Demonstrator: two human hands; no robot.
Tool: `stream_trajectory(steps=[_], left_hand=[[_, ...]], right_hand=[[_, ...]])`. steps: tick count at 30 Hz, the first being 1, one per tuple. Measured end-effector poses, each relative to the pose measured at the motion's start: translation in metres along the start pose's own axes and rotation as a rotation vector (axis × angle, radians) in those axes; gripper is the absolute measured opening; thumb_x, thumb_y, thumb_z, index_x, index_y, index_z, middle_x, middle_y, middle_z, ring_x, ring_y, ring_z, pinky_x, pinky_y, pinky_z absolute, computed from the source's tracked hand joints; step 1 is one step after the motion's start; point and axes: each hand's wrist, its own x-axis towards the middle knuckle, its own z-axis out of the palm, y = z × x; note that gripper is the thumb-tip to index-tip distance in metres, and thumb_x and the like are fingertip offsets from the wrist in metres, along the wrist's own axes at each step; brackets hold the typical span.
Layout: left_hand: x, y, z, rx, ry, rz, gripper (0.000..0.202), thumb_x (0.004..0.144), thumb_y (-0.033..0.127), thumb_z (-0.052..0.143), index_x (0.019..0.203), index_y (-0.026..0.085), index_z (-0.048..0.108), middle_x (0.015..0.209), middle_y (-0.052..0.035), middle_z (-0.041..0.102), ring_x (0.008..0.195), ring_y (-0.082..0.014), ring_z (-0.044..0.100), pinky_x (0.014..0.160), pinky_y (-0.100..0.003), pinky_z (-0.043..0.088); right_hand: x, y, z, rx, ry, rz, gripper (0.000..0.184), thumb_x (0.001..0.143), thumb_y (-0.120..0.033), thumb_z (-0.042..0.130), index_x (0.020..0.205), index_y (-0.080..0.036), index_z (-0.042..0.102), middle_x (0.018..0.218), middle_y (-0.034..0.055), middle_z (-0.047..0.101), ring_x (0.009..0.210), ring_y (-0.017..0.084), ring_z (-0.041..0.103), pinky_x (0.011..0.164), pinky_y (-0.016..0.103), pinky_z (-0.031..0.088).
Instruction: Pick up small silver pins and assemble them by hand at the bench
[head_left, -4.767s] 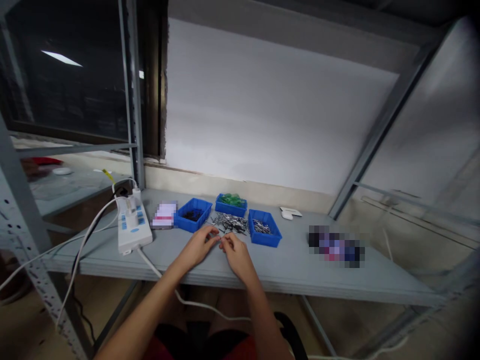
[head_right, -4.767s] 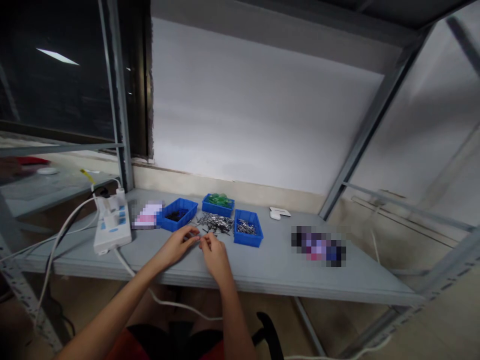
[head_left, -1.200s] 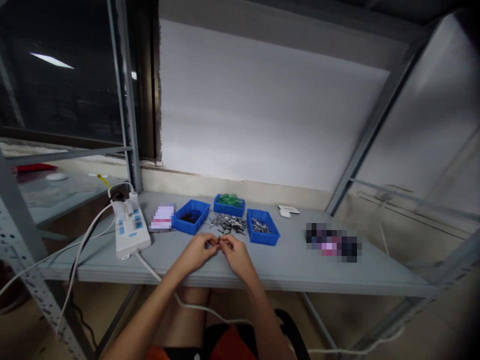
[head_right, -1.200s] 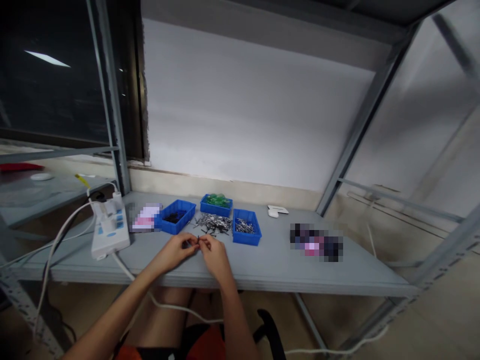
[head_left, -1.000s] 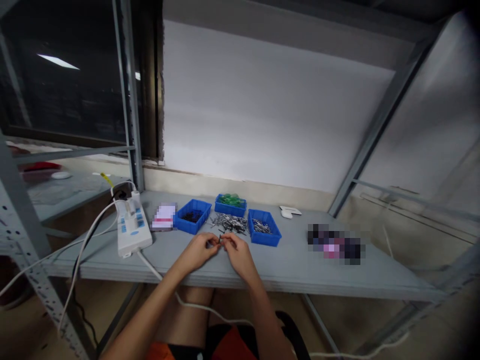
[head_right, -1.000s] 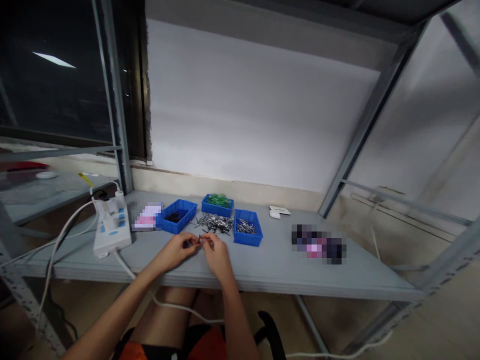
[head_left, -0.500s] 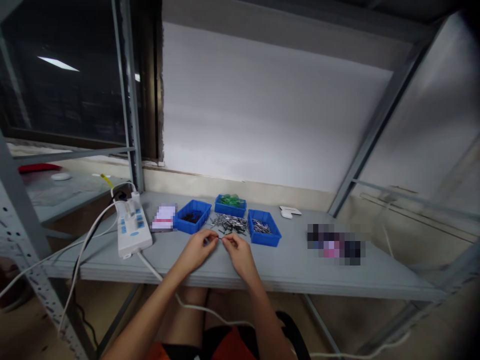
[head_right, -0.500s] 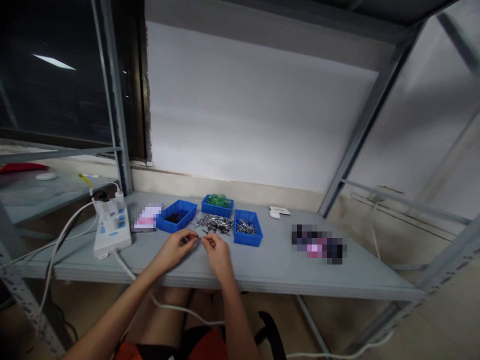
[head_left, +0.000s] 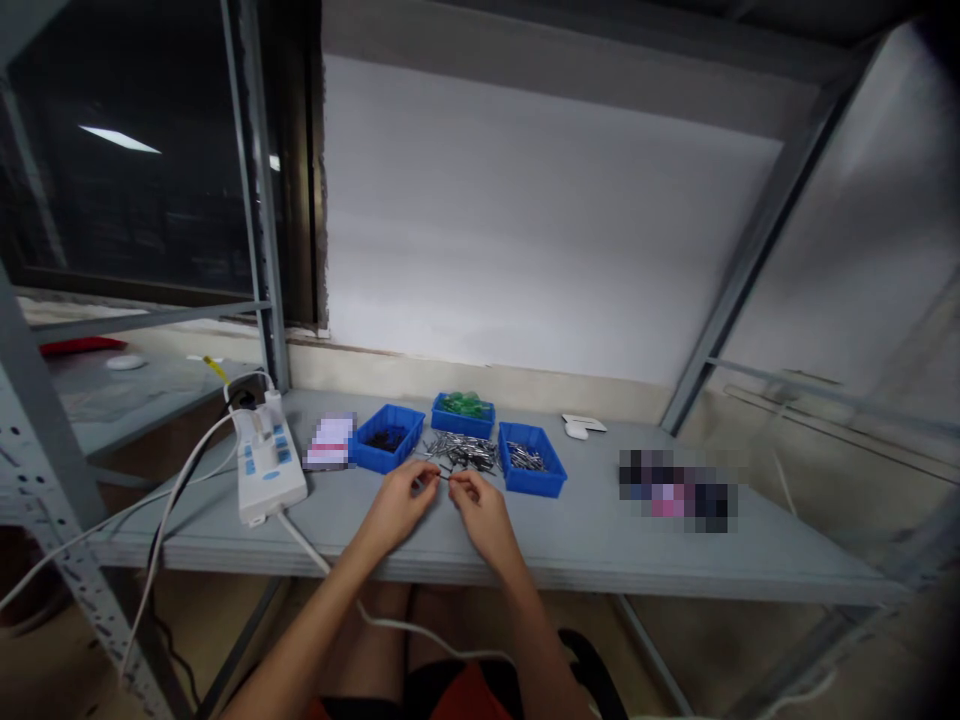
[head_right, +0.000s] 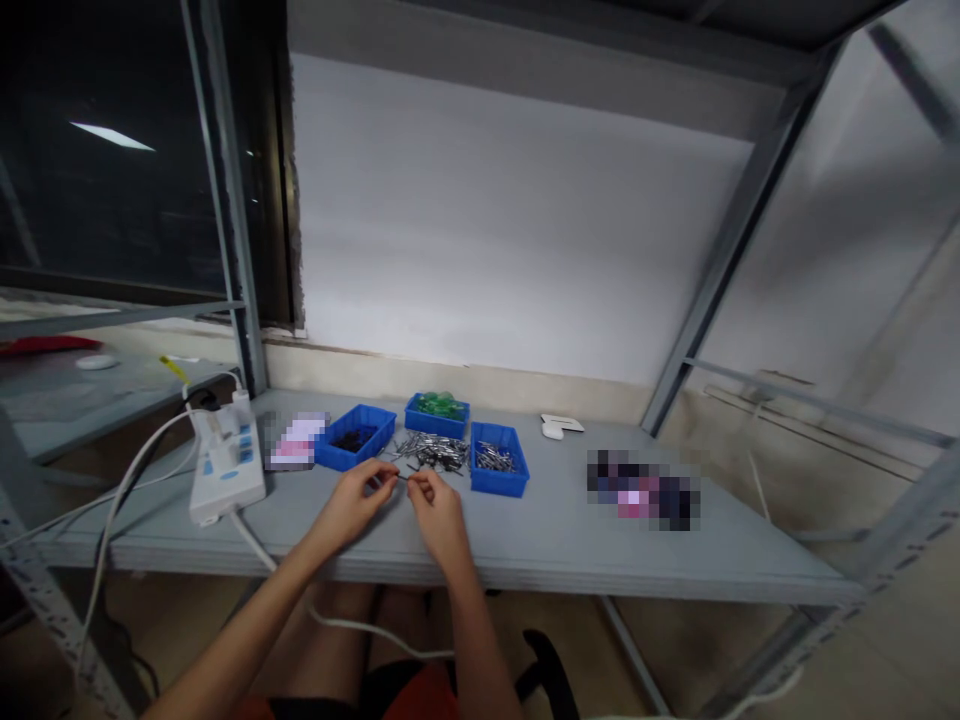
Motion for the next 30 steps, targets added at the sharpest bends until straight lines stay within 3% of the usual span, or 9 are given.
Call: stream_trajectory(steps=[5, 8, 12, 20, 23, 26, 28, 30], left_hand=[[0.016, 0.003, -0.03, 0.007, 0.223, -0.142, 0.025, 0.078, 0.032, 0.051, 0.088, 0.013, 0.063, 0.086, -0.0069, 0.068, 0.078, -0.0177, 0.061, 0.07, -0.026, 0.046], [0.036, -0.004, -0.056, 0.154, 0.271, -0.16, 0.027, 0.075, 0.033, 0.052, 0.087, 0.013, 0.064, 0.083, -0.0069, 0.068, 0.074, -0.0185, 0.061, 0.07, -0.027, 0.046], [0.059, -0.02, -0.074, 0.313, 0.23, -0.192, 0.026, 0.075, 0.031, 0.05, 0.088, 0.015, 0.066, 0.083, -0.0062, 0.069, 0.078, -0.0195, 0.062, 0.073, -0.028, 0.045], [0.07, -0.047, -0.077, 0.452, 0.039, -0.236, 0.027, 0.078, 0.031, 0.049, 0.094, 0.018, 0.066, 0.091, -0.0071, 0.07, 0.085, -0.0219, 0.063, 0.078, -0.028, 0.045], [0.068, -0.043, -0.071, 0.578, 0.019, -0.2, 0.032, 0.077, 0.03, 0.053, 0.105, 0.017, 0.062, 0.097, -0.0107, 0.067, 0.092, -0.0248, 0.06, 0.083, -0.031, 0.043], [0.057, -0.02, -0.048, 0.667, 0.036, -0.016, 0.029, 0.081, 0.025, 0.048, 0.106, 0.015, 0.06, 0.101, -0.0134, 0.063, 0.097, -0.0265, 0.056, 0.087, -0.035, 0.04], [0.047, -0.003, -0.022, 0.634, -0.125, 0.145, 0.024, 0.083, 0.019, 0.043, 0.098, 0.017, 0.062, 0.099, -0.0122, 0.062, 0.096, -0.0253, 0.055, 0.085, -0.034, 0.041], [0.039, 0.007, 0.004, 0.593, -0.274, 0.21, 0.023, 0.082, 0.015, 0.042, 0.089, 0.016, 0.064, 0.093, -0.0124, 0.062, 0.092, -0.0255, 0.056, 0.081, -0.034, 0.042]], right_hand=[[0.0, 0.0, 0.0, 0.006, 0.036, 0.033, 0.018, 0.079, -0.03, 0.049, 0.085, -0.018, 0.061, 0.067, 0.0019, 0.062, 0.063, 0.016, 0.057, 0.058, 0.026, 0.043], [0.0, -0.002, 0.001, -0.018, 0.026, 0.047, 0.018, 0.078, -0.03, 0.05, 0.083, -0.018, 0.061, 0.065, 0.0015, 0.061, 0.061, 0.016, 0.057, 0.058, 0.025, 0.043], [-0.001, -0.006, 0.001, -0.041, 0.016, 0.045, 0.016, 0.078, -0.03, 0.049, 0.078, -0.019, 0.061, 0.065, 0.0011, 0.062, 0.059, 0.015, 0.055, 0.056, 0.025, 0.043], [0.0, -0.005, 0.001, -0.071, -0.001, 0.048, 0.016, 0.078, -0.029, 0.048, 0.072, -0.02, 0.059, 0.062, 0.0006, 0.062, 0.057, 0.016, 0.056, 0.055, 0.025, 0.042], [0.0, -0.003, 0.001, -0.086, 0.007, 0.047, 0.017, 0.078, -0.029, 0.048, 0.071, -0.02, 0.06, 0.061, 0.0004, 0.061, 0.057, 0.015, 0.056, 0.056, 0.025, 0.042], [0.0, 0.002, -0.001, -0.058, 0.127, 0.047, 0.018, 0.078, -0.029, 0.049, 0.09, -0.018, 0.058, 0.069, 0.0011, 0.061, 0.061, 0.015, 0.056, 0.058, 0.025, 0.043], [0.0, 0.006, -0.002, 0.002, 0.245, 0.079, 0.026, 0.078, -0.03, 0.049, 0.101, -0.018, 0.051, 0.074, 0.0018, 0.061, 0.06, 0.014, 0.056, 0.058, 0.025, 0.044], [0.001, 0.008, -0.003, 0.047, 0.308, 0.095, 0.028, 0.079, -0.03, 0.048, 0.104, -0.017, 0.047, 0.074, 0.0018, 0.06, 0.059, 0.014, 0.055, 0.057, 0.025, 0.044]])
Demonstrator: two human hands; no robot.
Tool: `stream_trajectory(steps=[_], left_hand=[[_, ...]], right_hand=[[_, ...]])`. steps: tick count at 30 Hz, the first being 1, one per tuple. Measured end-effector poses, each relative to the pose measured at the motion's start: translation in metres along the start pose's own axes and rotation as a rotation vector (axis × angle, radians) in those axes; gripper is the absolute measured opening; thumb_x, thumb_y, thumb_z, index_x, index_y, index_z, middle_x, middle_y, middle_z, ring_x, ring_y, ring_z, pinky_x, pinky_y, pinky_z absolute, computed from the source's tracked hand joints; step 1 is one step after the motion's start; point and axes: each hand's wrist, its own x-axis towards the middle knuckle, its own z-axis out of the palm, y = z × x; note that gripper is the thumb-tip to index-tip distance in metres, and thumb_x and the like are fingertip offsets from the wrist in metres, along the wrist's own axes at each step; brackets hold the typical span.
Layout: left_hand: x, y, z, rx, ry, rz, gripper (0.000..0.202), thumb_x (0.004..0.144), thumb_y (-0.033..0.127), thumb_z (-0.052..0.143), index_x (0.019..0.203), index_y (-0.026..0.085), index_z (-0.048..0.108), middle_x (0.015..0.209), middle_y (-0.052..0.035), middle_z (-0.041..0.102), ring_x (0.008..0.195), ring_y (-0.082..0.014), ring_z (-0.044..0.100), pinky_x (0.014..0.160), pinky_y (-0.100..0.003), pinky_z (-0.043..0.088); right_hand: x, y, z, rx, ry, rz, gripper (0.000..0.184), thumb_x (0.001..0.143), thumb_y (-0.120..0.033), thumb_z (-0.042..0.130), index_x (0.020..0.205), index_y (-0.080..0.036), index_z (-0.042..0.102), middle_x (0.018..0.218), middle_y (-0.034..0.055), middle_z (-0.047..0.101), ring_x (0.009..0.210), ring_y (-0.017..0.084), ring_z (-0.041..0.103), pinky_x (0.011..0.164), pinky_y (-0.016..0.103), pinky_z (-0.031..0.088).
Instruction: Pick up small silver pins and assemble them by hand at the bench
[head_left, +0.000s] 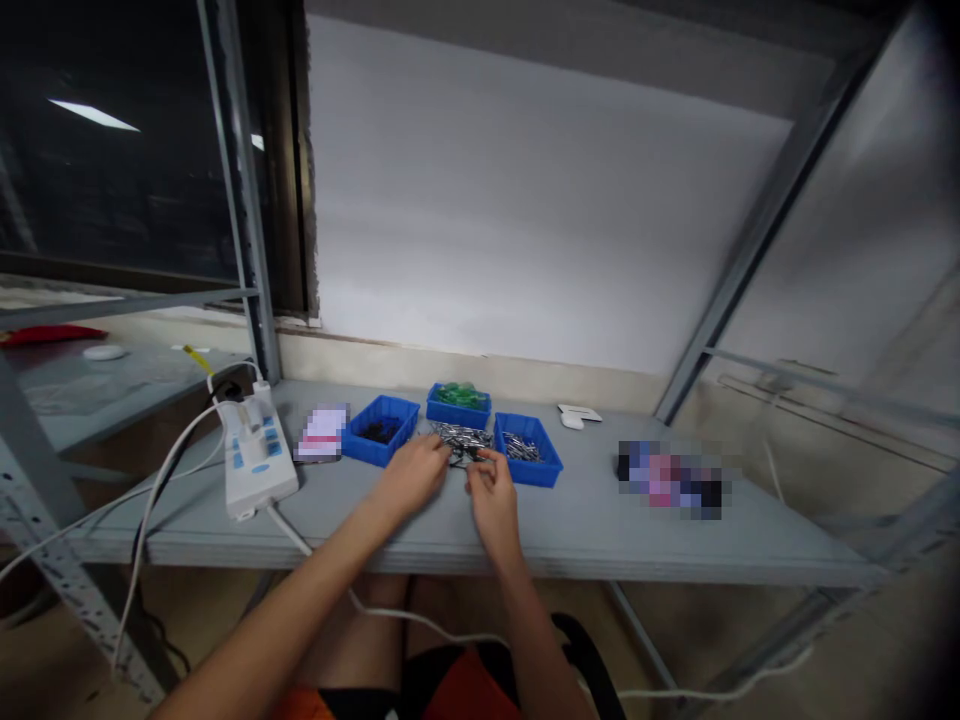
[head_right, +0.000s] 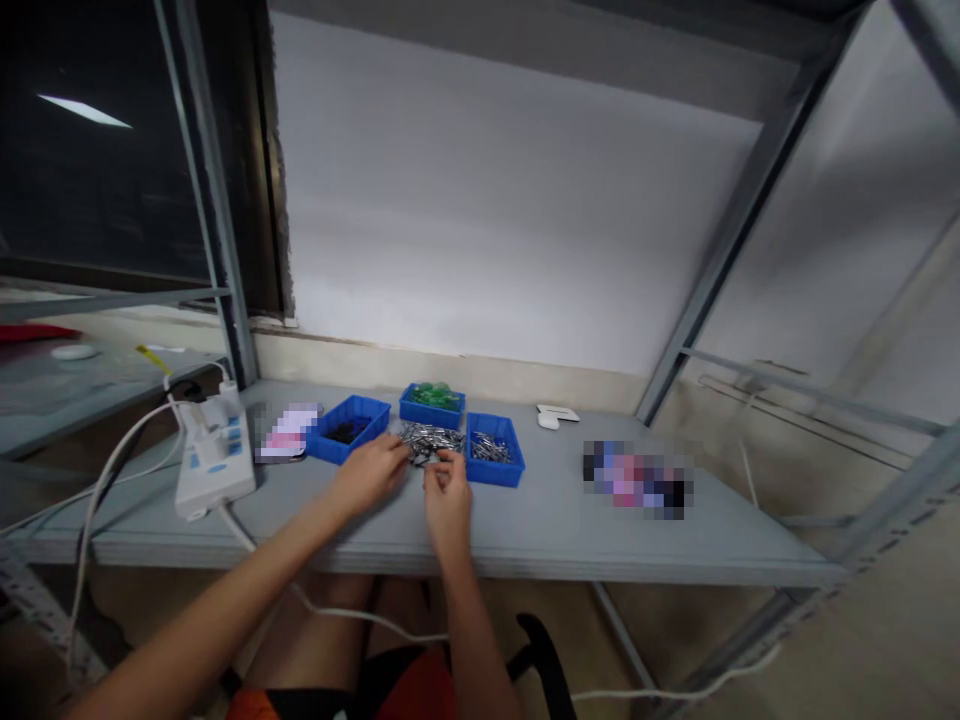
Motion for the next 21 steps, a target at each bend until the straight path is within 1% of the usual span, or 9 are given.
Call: stream_trajectory(steps=[3, 6, 9, 12, 14, 16, 18, 19, 21], left_hand=[[0.006, 0.011, 0.024, -0.092, -0.04, -0.038, 0.023, 0.079, 0.01, 0.042, 0.085, 0.014, 0.064, 0.092, -0.0147, 0.062, 0.09, -0.0257, 0.057, 0.079, -0.034, 0.043], [0.016, 0.001, 0.036, -0.164, -0.043, -0.083, 0.021, 0.078, 0.011, 0.044, 0.081, 0.015, 0.064, 0.088, -0.0138, 0.063, 0.087, -0.0254, 0.058, 0.077, -0.033, 0.044], [0.022, -0.006, 0.036, -0.183, -0.062, -0.093, 0.02, 0.078, 0.013, 0.045, 0.079, 0.017, 0.064, 0.084, -0.0112, 0.064, 0.085, -0.0242, 0.059, 0.074, -0.031, 0.044], [0.02, -0.004, 0.025, -0.155, -0.065, -0.098, 0.019, 0.079, 0.014, 0.045, 0.078, 0.016, 0.063, 0.082, -0.0113, 0.064, 0.082, -0.0239, 0.06, 0.072, -0.03, 0.044], [0.01, -0.001, 0.014, -0.181, -0.007, -0.104, 0.018, 0.079, 0.016, 0.045, 0.079, 0.016, 0.063, 0.083, -0.0102, 0.064, 0.079, -0.0219, 0.06, 0.072, -0.029, 0.044], [-0.004, 0.001, 0.004, -0.283, 0.132, -0.151, 0.017, 0.08, 0.021, 0.046, 0.083, 0.016, 0.062, 0.083, -0.008, 0.064, 0.075, -0.0186, 0.06, 0.071, -0.027, 0.044], [-0.02, 0.003, 0.0, -0.422, 0.289, -0.267, 0.018, 0.08, 0.025, 0.048, 0.085, 0.015, 0.062, 0.082, -0.0059, 0.065, 0.069, -0.0158, 0.059, 0.068, -0.025, 0.045], [-0.026, 0.003, 0.0, -0.491, 0.322, -0.32, 0.018, 0.079, 0.027, 0.049, 0.085, 0.015, 0.062, 0.08, -0.005, 0.066, 0.067, -0.0153, 0.058, 0.066, -0.025, 0.045], [-0.036, 0.004, 0.004, -0.633, 0.323, -0.395, 0.018, 0.076, 0.029, 0.053, 0.082, 0.014, 0.063, 0.077, -0.004, 0.066, 0.065, -0.0154, 0.058, 0.064, -0.025, 0.046]], right_hand=[[0.0, 0.001, -0.001, 0.016, -0.014, -0.013, 0.026, 0.078, -0.029, 0.048, 0.102, -0.017, 0.047, 0.07, 0.0007, 0.058, 0.058, 0.014, 0.054, 0.056, 0.025, 0.043], [0.0, 0.001, 0.0, 0.012, -0.059, -0.019, 0.022, 0.078, -0.028, 0.048, 0.097, -0.017, 0.05, 0.065, -0.0005, 0.057, 0.056, 0.014, 0.053, 0.054, 0.024, 0.042], [0.0, 0.002, 0.0, -0.002, -0.091, -0.014, 0.018, 0.077, -0.03, 0.049, 0.09, -0.018, 0.053, 0.062, -0.0005, 0.057, 0.055, 0.014, 0.053, 0.051, 0.024, 0.041], [0.002, 0.004, 0.001, -0.012, -0.108, -0.006, 0.015, 0.077, -0.03, 0.048, 0.084, -0.018, 0.055, 0.062, 0.0001, 0.057, 0.055, 0.015, 0.053, 0.051, 0.025, 0.041], [0.002, 0.003, 0.002, -0.027, -0.139, -0.013, 0.015, 0.077, -0.029, 0.048, 0.084, -0.018, 0.056, 0.064, 0.0008, 0.058, 0.057, 0.015, 0.055, 0.053, 0.025, 0.042], [0.001, 0.0, 0.003, -0.045, -0.2, -0.043, 0.016, 0.078, -0.028, 0.048, 0.088, -0.018, 0.057, 0.07, 0.0017, 0.061, 0.061, 0.015, 0.057, 0.057, 0.025, 0.044], [-0.002, -0.005, 0.003, -0.054, -0.32, -0.09, 0.021, 0.079, -0.029, 0.05, 0.096, -0.019, 0.057, 0.079, 0.0025, 0.063, 0.067, 0.015, 0.059, 0.061, 0.025, 0.045], [-0.003, -0.008, 0.003, -0.052, -0.392, -0.116, 0.024, 0.08, -0.029, 0.05, 0.101, -0.02, 0.057, 0.084, 0.0027, 0.064, 0.071, 0.015, 0.06, 0.063, 0.025, 0.045], [-0.007, -0.013, 0.004, -0.037, -0.503, -0.157, 0.027, 0.081, -0.028, 0.051, 0.106, -0.021, 0.056, 0.089, 0.0027, 0.065, 0.077, 0.015, 0.061, 0.066, 0.025, 0.046]])
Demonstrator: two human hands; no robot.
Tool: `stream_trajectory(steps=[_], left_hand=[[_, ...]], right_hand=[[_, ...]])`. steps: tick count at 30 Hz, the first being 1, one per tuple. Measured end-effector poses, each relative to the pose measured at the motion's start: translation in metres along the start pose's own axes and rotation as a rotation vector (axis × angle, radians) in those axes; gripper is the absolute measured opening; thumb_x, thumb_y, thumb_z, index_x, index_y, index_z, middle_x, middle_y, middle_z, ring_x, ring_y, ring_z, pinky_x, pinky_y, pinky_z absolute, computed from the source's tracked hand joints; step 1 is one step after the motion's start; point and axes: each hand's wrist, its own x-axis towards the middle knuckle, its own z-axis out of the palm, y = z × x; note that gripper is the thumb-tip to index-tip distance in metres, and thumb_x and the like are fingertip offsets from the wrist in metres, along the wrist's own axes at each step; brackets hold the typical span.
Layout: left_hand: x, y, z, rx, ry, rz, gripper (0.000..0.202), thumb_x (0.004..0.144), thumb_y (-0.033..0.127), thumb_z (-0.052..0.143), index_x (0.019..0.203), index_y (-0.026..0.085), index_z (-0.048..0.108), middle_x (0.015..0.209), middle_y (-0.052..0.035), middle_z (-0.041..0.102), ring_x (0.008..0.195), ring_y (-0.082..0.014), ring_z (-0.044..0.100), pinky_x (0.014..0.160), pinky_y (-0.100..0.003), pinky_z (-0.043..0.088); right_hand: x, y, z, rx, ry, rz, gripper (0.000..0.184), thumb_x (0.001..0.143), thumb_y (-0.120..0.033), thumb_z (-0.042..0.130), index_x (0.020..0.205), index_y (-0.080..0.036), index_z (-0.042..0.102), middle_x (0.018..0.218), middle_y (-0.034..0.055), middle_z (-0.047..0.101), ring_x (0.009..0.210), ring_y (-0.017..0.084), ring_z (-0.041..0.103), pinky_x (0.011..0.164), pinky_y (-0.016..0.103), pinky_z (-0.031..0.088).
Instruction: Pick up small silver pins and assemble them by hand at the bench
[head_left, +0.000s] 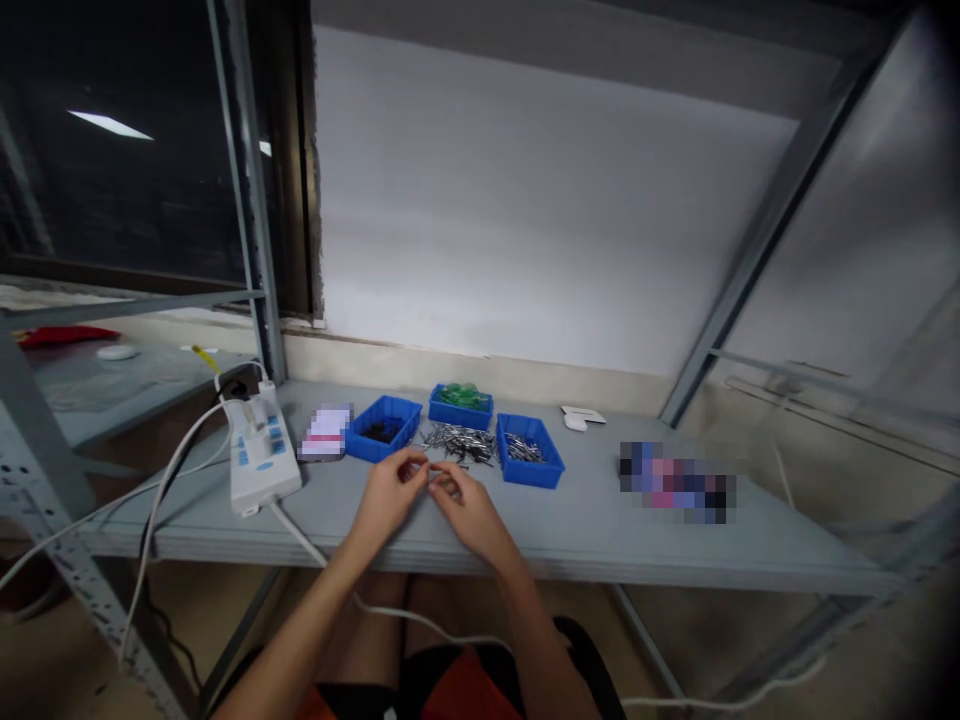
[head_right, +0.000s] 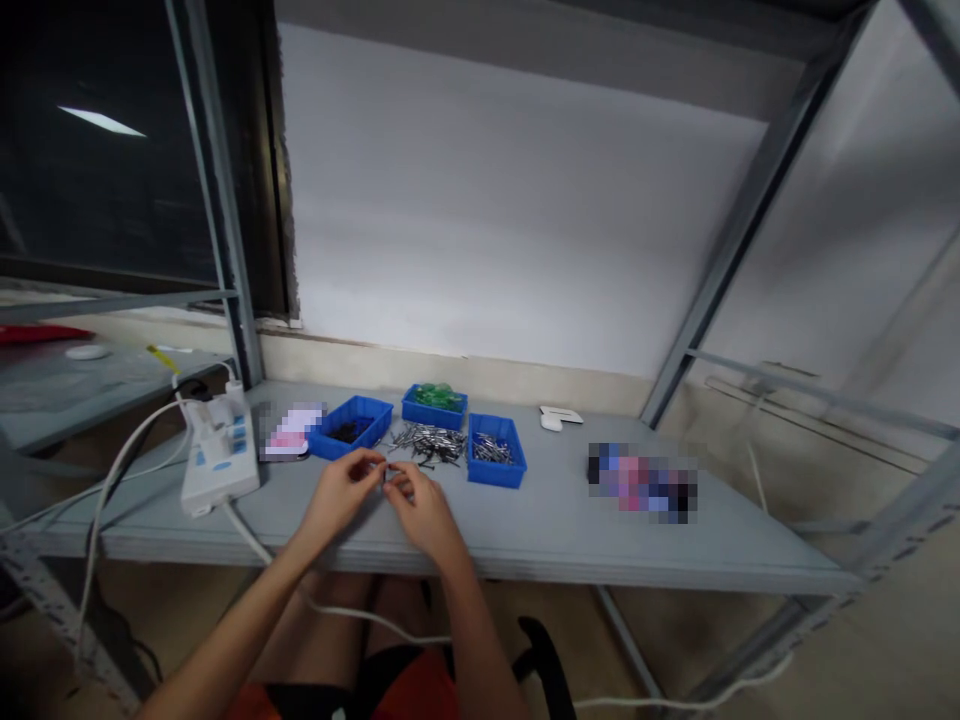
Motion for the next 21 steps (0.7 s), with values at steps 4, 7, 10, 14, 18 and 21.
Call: stream_trajectory(steps=[4, 7, 10, 14, 18, 21], left_hand=[[-0.006, -0.006, 0.01, -0.312, 0.012, -0.179, 0.029, 0.071, 0.033, 0.058, 0.089, 0.011, 0.06, 0.08, -0.0057, 0.066, 0.068, -0.0164, 0.061, 0.064, -0.026, 0.048], [-0.006, -0.008, 0.014, -0.538, 0.006, -0.24, 0.035, 0.068, 0.034, 0.063, 0.094, 0.01, 0.059, 0.079, -0.0044, 0.064, 0.07, -0.0154, 0.061, 0.067, -0.027, 0.049], [-0.007, -0.01, 0.014, -0.712, -0.043, -0.279, 0.032, 0.065, 0.031, 0.068, 0.089, 0.012, 0.062, 0.077, -0.0028, 0.064, 0.071, -0.0139, 0.06, 0.071, -0.026, 0.048], [-0.008, -0.011, 0.01, -0.897, -0.103, -0.382, 0.029, 0.059, 0.027, 0.073, 0.082, 0.011, 0.065, 0.075, -0.0031, 0.065, 0.071, -0.0131, 0.06, 0.075, -0.026, 0.047], [-0.007, -0.011, 0.006, -0.797, -0.114, -0.39, 0.031, 0.058, 0.028, 0.074, 0.082, 0.01, 0.066, 0.07, -0.0027, 0.065, 0.065, -0.0123, 0.058, 0.069, -0.025, 0.046], [-0.007, -0.012, 0.004, -0.674, -0.15, -0.348, 0.032, 0.061, 0.031, 0.07, 0.084, 0.009, 0.065, 0.068, -0.0026, 0.065, 0.063, -0.0128, 0.056, 0.065, -0.025, 0.045]], right_hand=[[-0.001, -0.003, 0.002, 0.023, -0.069, -0.027, 0.02, 0.081, -0.029, 0.051, 0.097, -0.02, 0.06, 0.086, 0.0023, 0.067, 0.078, 0.015, 0.062, 0.07, 0.025, 0.046], [0.001, 0.002, 0.002, 0.011, 0.01, 0.004, 0.014, 0.08, -0.03, 0.054, 0.085, -0.019, 0.06, 0.08, 0.0021, 0.067, 0.073, 0.015, 0.062, 0.067, 0.025, 0.046], [0.003, 0.004, 0.001, -0.011, 0.082, 0.041, 0.014, 0.08, -0.029, 0.054, 0.087, -0.018, 0.059, 0.078, 0.002, 0.066, 0.071, 0.015, 0.061, 0.066, 0.025, 0.046], [0.002, -0.001, -0.001, -0.04, -0.001, 0.011, 0.014, 0.082, -0.027, 0.05, 0.085, -0.018, 0.061, 0.08, 0.0019, 0.067, 0.073, 0.015, 0.06, 0.068, 0.024, 0.044], [-0.001, -0.005, -0.002, -0.077, 0.015, 0.011, 0.017, 0.084, -0.028, 0.047, 0.082, -0.019, 0.062, 0.072, 0.0003, 0.064, 0.065, 0.013, 0.057, 0.062, 0.023, 0.042], [-0.002, -0.004, -0.002, -0.087, 0.047, 0.016, 0.02, 0.085, -0.029, 0.045, 0.083, -0.019, 0.061, 0.07, 0.0003, 0.064, 0.064, 0.013, 0.057, 0.062, 0.022, 0.042]])
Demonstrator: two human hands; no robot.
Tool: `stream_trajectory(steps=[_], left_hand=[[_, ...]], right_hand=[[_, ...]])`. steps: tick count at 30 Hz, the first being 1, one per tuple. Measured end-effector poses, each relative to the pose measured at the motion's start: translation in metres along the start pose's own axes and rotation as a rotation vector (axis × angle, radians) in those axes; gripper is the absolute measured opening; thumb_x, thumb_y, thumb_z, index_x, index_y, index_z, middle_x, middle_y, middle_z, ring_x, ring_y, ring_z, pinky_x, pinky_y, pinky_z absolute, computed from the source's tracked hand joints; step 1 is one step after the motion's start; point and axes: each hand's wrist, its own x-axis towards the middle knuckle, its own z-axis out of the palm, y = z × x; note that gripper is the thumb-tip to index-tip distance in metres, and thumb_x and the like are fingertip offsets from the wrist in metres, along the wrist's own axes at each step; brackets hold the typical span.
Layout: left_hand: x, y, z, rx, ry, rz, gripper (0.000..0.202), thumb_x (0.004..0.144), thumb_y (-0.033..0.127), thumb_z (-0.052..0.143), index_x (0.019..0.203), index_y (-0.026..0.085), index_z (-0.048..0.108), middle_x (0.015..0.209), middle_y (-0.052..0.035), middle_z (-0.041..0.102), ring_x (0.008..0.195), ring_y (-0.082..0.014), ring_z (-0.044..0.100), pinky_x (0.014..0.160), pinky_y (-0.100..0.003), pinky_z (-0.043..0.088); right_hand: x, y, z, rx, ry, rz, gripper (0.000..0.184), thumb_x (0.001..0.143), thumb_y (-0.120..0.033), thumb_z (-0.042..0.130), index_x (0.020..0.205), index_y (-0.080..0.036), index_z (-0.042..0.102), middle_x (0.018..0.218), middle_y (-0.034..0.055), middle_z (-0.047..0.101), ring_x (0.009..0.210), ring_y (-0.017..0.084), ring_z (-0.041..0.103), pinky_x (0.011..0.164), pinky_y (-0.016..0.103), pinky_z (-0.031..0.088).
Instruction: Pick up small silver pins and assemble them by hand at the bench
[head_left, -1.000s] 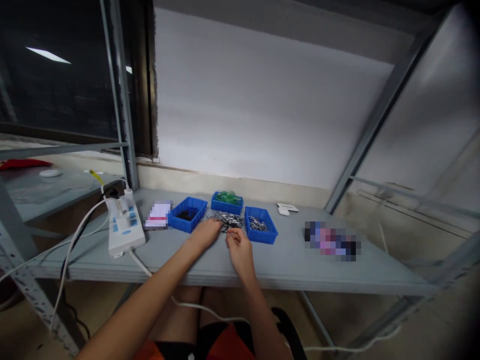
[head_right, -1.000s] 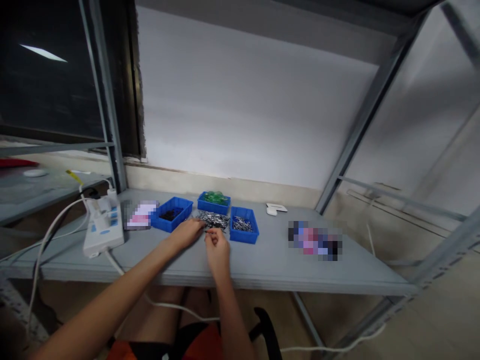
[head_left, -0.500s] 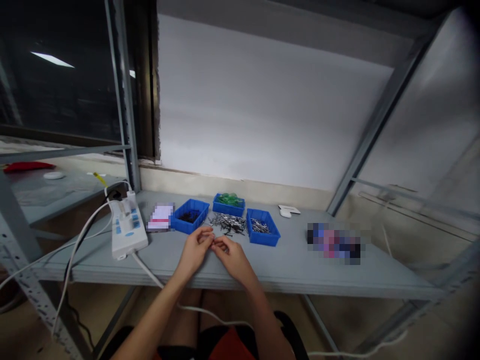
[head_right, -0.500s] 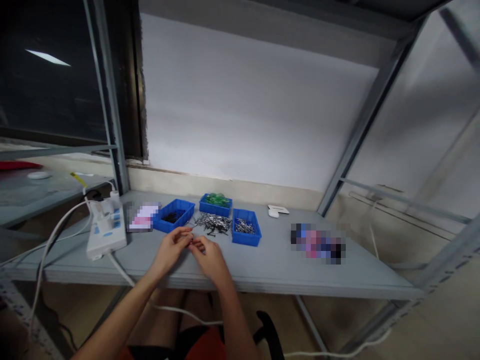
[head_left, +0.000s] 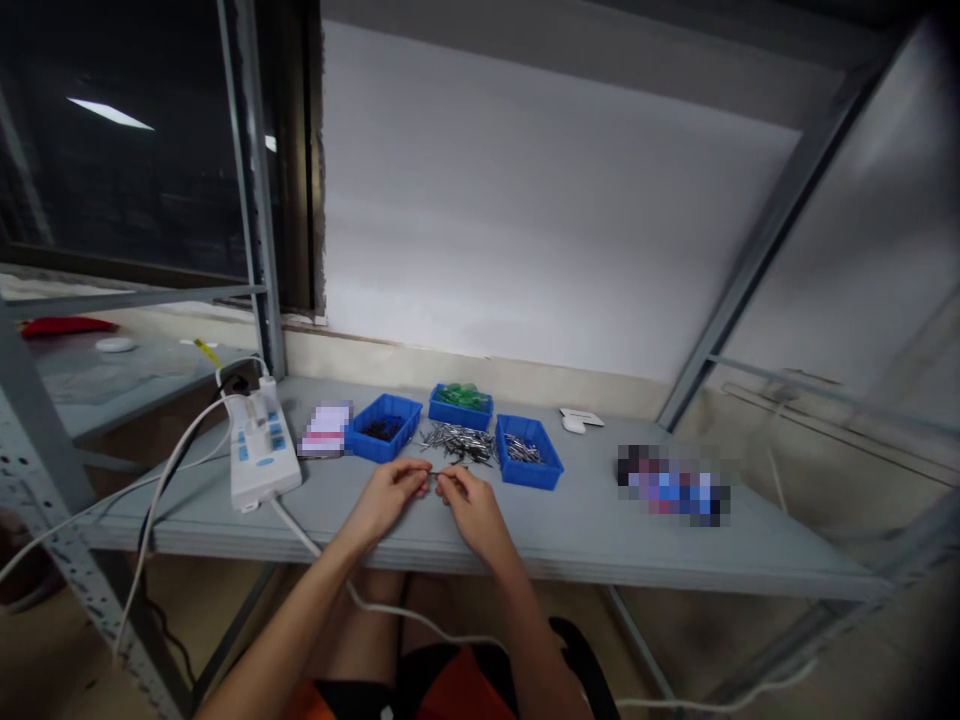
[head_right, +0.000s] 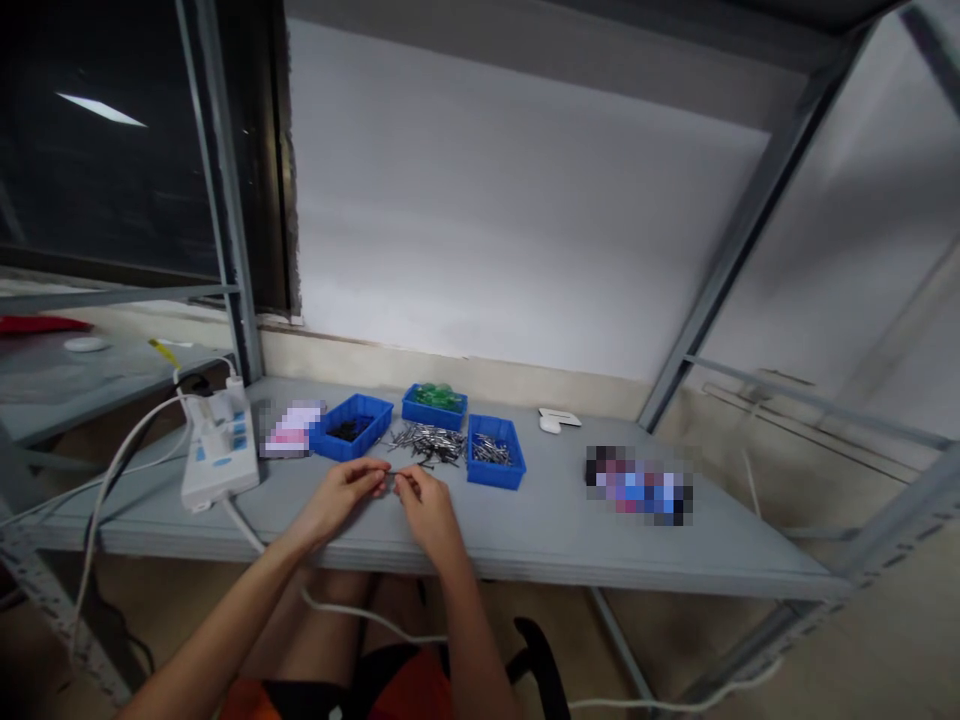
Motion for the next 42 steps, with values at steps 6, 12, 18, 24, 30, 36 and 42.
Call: stream_trajectory(steps=[6, 12, 18, 24, 30, 36, 42], left_hand=[[-0.0018, -0.0008, 0.002, 0.254, -0.025, 0.047, 0.032, 0.068, 0.033, 0.061, 0.089, 0.009, 0.066, 0.07, -0.0045, 0.065, 0.062, -0.0139, 0.054, 0.06, -0.024, 0.041], [-0.0064, 0.0063, 0.006, 0.368, -0.081, 0.116, 0.028, 0.073, 0.036, 0.055, 0.073, 0.011, 0.066, 0.056, 0.0003, 0.057, 0.053, -0.0111, 0.047, 0.052, -0.022, 0.035], [-0.0046, 0.0022, 0.0009, 0.187, -0.011, 0.095, 0.031, 0.068, 0.036, 0.063, 0.084, 0.01, 0.064, 0.066, -0.0023, 0.063, 0.058, -0.0123, 0.054, 0.058, -0.022, 0.042], [-0.0049, 0.0024, 0.0, 0.142, 0.0, 0.068, 0.035, 0.065, 0.035, 0.066, 0.089, 0.01, 0.065, 0.077, -0.0061, 0.067, 0.066, -0.0152, 0.058, 0.062, -0.024, 0.046], [-0.0062, 0.0038, 0.0012, 0.186, -0.02, 0.081, 0.03, 0.068, 0.037, 0.063, 0.084, 0.011, 0.066, 0.077, -0.0056, 0.067, 0.07, -0.0162, 0.058, 0.063, -0.024, 0.046], [-0.0081, 0.0067, 0.0019, 0.241, -0.01, 0.122, 0.027, 0.069, 0.037, 0.061, 0.079, 0.012, 0.064, 0.075, -0.0049, 0.065, 0.071, -0.0165, 0.057, 0.064, -0.024, 0.045], [-0.0081, 0.0065, 0.0016, 0.268, -0.005, 0.149, 0.024, 0.07, 0.037, 0.06, 0.076, 0.013, 0.061, 0.073, -0.0037, 0.063, 0.071, -0.0165, 0.056, 0.064, -0.024, 0.044]], right_hand=[[0.0003, 0.0023, 0.0005, -0.025, 0.021, -0.006, 0.021, 0.086, -0.031, 0.044, 0.082, -0.019, 0.061, 0.069, 0.0005, 0.063, 0.064, 0.014, 0.058, 0.062, 0.023, 0.042], [0.0006, 0.0032, -0.0001, -0.023, 0.059, 0.007, 0.02, 0.086, -0.031, 0.044, 0.083, -0.019, 0.06, 0.069, 0.001, 0.063, 0.064, 0.015, 0.058, 0.061, 0.023, 0.042], [0.0014, 0.002, 0.0008, -0.076, -0.017, -0.042, 0.021, 0.086, -0.027, 0.044, 0.08, -0.019, 0.062, 0.071, 0.0008, 0.064, 0.066, 0.014, 0.057, 0.063, 0.022, 0.041], [0.0014, 0.001, 0.002, -0.144, -0.088, -0.094, 0.022, 0.087, -0.024, 0.043, 0.078, -0.019, 0.063, 0.074, 0.0008, 0.065, 0.069, 0.014, 0.056, 0.066, 0.022, 0.04], [-0.0003, 0.0031, 0.0026, -0.165, -0.087, -0.113, 0.021, 0.087, -0.024, 0.044, 0.081, -0.019, 0.064, 0.077, 0.0015, 0.066, 0.071, 0.014, 0.057, 0.067, 0.022, 0.04], [-0.0006, 0.0028, 0.0027, -0.156, -0.056, -0.123, 0.021, 0.086, -0.024, 0.044, 0.083, -0.019, 0.065, 0.077, 0.0019, 0.066, 0.07, 0.014, 0.056, 0.066, 0.023, 0.041], [-0.0013, 0.0001, 0.0017, -0.145, -0.057, -0.116, 0.022, 0.086, -0.024, 0.044, 0.084, -0.02, 0.065, 0.077, 0.002, 0.066, 0.069, 0.014, 0.056, 0.065, 0.023, 0.041]])
